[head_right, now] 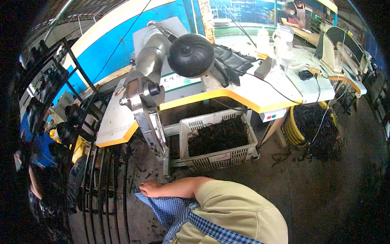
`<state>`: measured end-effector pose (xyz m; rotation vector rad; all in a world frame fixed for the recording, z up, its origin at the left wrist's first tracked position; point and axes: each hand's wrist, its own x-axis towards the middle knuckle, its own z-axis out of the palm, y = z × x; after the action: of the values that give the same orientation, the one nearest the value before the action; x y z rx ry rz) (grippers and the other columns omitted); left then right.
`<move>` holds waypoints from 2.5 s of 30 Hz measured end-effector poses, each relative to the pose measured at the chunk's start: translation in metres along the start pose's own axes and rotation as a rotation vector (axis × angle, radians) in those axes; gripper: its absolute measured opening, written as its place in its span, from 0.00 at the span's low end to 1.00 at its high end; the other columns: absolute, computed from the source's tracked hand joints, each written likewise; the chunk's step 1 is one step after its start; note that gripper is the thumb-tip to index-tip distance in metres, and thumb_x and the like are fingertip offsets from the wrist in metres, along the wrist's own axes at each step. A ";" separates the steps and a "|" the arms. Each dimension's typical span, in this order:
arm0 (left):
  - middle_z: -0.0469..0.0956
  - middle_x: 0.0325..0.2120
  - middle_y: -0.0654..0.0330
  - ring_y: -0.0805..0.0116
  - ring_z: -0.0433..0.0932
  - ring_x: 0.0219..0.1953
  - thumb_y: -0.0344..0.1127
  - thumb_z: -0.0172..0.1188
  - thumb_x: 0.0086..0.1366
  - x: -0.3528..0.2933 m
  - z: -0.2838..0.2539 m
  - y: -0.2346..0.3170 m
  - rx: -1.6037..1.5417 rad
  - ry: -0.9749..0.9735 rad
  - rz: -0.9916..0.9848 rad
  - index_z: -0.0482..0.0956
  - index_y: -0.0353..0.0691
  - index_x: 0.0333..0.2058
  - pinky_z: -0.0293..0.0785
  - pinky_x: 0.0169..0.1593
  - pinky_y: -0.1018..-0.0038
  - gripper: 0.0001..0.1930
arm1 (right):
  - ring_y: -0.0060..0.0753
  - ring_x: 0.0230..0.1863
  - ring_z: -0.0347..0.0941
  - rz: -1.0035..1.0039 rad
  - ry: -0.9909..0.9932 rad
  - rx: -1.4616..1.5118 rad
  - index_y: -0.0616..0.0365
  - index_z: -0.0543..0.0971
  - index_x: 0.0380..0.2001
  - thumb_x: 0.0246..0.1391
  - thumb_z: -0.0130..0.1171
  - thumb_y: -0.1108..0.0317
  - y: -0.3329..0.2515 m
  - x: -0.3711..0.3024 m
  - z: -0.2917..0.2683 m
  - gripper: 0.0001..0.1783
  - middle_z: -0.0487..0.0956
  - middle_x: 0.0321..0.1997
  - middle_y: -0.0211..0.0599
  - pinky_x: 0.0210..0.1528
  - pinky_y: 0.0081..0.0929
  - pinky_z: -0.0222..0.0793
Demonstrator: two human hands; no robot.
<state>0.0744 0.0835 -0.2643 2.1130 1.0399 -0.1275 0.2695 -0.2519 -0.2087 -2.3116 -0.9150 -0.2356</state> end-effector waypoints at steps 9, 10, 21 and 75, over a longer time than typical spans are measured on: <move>0.78 0.47 0.46 0.47 0.76 0.49 0.38 0.52 0.61 -0.024 -0.050 -0.070 -0.200 0.218 0.034 0.75 0.33 0.51 0.75 0.51 0.58 0.22 | 0.48 0.38 0.79 -0.034 0.028 0.063 0.54 0.76 0.36 0.58 0.50 0.57 -0.017 0.004 0.031 0.13 0.78 0.48 0.47 0.36 0.44 0.75; 0.78 0.48 0.46 0.47 0.76 0.50 0.38 0.52 0.61 -0.018 -0.061 -0.079 -0.170 0.270 0.111 0.75 0.33 0.51 0.75 0.51 0.58 0.22 | 0.48 0.37 0.78 0.005 -0.092 0.085 0.53 0.76 0.37 0.58 0.51 0.57 -0.017 0.006 0.027 0.13 0.78 0.45 0.45 0.36 0.44 0.74; 0.82 0.38 0.58 0.71 0.79 0.40 0.22 0.54 0.57 -0.069 -0.046 0.041 -0.225 0.439 0.562 0.77 0.38 0.51 0.74 0.47 0.74 0.20 | 0.45 0.32 0.77 -0.096 -0.120 0.068 0.56 0.77 0.35 0.58 0.53 0.58 -0.012 0.013 0.026 0.13 0.78 0.34 0.38 0.34 0.42 0.72; 0.81 0.36 0.52 0.60 0.81 0.40 0.34 0.59 0.57 -0.335 -0.483 0.324 -0.371 0.565 0.528 0.79 0.33 0.41 0.75 0.45 0.70 0.14 | 0.46 0.28 0.78 -0.183 -1.039 -0.100 0.62 0.81 0.26 0.49 0.58 0.59 -0.016 0.144 -0.120 0.15 0.80 0.26 0.47 0.33 0.44 0.73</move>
<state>-0.0267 0.0729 0.3992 2.0325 0.6901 0.8930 0.3729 -0.2378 -0.0522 -2.3944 -1.6103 0.9549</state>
